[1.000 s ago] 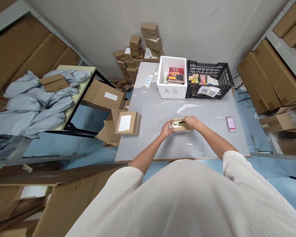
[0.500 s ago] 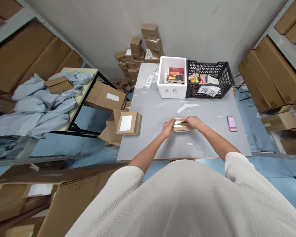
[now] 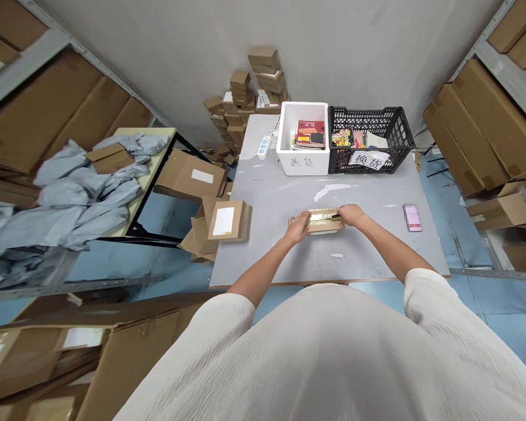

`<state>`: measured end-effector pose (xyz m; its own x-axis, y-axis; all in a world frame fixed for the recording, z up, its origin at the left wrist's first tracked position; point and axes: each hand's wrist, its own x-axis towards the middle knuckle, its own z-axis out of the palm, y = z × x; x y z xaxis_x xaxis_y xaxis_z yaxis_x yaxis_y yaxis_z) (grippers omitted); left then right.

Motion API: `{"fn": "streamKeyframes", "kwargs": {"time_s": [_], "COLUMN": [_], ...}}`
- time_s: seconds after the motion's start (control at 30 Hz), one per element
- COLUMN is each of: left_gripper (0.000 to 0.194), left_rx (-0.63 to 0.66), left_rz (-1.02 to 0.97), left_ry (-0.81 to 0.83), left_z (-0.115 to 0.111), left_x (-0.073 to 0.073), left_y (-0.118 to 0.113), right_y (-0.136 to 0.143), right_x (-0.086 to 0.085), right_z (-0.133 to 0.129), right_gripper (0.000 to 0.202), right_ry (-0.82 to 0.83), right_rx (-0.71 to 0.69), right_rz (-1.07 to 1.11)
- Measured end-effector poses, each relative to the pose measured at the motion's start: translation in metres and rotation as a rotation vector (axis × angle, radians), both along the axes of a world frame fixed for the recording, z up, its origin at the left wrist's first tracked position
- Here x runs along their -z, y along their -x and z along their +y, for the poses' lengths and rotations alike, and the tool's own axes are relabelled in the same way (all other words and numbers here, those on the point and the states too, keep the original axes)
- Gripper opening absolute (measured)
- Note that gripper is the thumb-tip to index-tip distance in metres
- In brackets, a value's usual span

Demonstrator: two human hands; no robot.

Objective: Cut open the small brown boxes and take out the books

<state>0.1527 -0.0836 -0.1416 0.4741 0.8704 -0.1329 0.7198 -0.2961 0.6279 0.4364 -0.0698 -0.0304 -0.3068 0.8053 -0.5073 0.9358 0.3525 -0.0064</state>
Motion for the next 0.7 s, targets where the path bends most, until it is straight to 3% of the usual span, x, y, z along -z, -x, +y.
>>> {"fn": "streamKeyframes", "kwargs": {"time_s": [0.43,0.7], "left_gripper": [0.063,0.052], "left_rx": [0.009,0.083], "left_rz": [0.151,0.214], "left_ry": [-0.060,-0.026], "left_z": [-0.004,0.003], "left_x": [-0.001,-0.007], "left_y": [-0.024,-0.081], "right_y": [-0.078,-0.087], "right_x": [-0.006,-0.003], "right_z": [-0.009,-0.025], "right_gripper": [0.034,0.036], "right_ry": [-0.025,-0.017], "right_rx": [0.112,0.144], "right_rz": [0.019,0.071]}}
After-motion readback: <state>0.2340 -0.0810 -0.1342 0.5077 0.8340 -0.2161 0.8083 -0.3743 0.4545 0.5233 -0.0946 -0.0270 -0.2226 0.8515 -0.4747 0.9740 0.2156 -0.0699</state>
